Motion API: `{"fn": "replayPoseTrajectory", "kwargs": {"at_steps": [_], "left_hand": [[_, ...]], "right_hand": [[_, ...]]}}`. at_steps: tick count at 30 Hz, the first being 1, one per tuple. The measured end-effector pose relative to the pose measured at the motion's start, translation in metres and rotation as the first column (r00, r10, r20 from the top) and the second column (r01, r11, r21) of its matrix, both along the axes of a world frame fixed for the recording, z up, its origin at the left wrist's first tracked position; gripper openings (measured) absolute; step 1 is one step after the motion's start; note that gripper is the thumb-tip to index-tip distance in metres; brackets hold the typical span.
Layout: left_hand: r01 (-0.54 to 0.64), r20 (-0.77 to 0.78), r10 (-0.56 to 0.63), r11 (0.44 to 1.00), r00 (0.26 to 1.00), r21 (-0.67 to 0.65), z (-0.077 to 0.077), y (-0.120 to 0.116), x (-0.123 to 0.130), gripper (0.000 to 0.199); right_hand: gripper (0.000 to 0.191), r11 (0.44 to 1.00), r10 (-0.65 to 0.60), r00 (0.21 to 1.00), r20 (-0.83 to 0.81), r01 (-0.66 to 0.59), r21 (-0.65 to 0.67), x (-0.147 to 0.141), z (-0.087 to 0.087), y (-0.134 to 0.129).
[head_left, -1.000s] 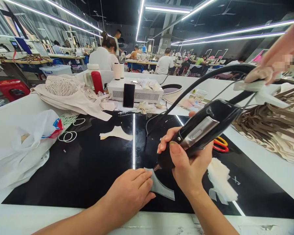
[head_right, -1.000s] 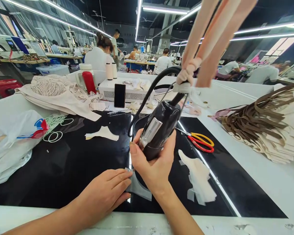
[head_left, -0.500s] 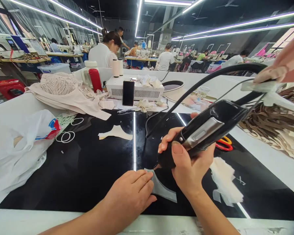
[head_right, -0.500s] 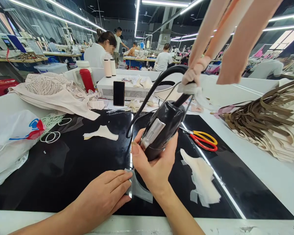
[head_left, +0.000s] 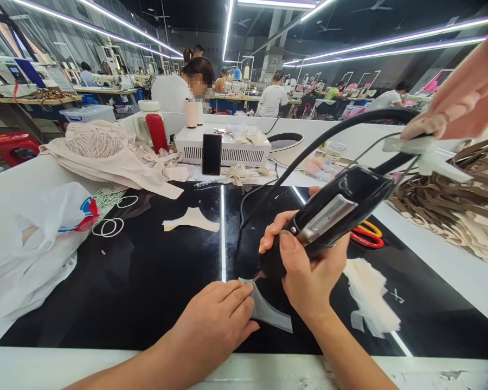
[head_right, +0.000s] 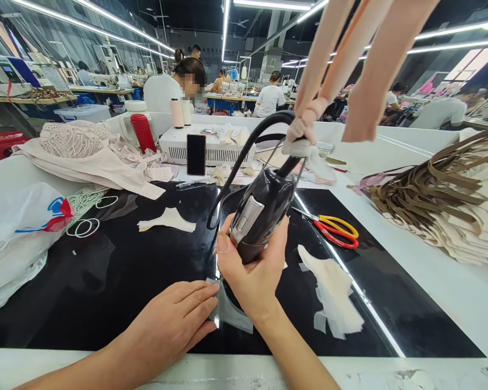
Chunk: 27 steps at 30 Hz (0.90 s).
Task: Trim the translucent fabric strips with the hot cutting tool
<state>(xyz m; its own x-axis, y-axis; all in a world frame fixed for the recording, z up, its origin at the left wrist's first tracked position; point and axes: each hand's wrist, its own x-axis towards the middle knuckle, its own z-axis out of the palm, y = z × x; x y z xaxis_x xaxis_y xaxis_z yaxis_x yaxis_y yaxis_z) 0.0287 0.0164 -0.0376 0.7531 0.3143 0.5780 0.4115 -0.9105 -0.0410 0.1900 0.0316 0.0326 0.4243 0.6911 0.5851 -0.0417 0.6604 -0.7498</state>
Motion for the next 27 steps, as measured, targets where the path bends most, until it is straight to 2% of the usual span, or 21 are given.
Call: {"fn": "replayPoseTrajectory", "kwargs": {"at_steps": [7, 18, 24, 27], "left_hand": [[0.006, 0.009, -0.006, 1.0, 1.0, -0.027, -0.0036, 0.0013, -0.0008, 0.04], [0.001, 0.032, 0.0, 1.0, 0.999, -0.02, -0.0044, -0.0011, 0.0024, 0.04], [0.003, 0.031, -0.002, 1.0, 1.0, -0.004, -0.0041, -0.0007, 0.0021, 0.041], [0.005, 0.035, -0.005, 1.0, 0.999, -0.01, -0.0033, -0.0012, 0.0025, 0.043]], "right_hand": [[0.052, 0.999, 0.032, 0.999, -0.032, -0.032, -0.007, -0.0056, 0.0021, 0.001], [0.04, 1.0, 0.006, 1.0, -0.019, -0.006, 0.013, -0.0069, 0.0014, 0.0], [0.047, 0.998, 0.04, 0.998, -0.039, -0.039, 0.039, -0.005, -0.0014, -0.0003], [0.042, 0.999, 0.033, 0.999, -0.038, -0.032, 0.029, -0.0056, -0.0018, -0.0008]]}}
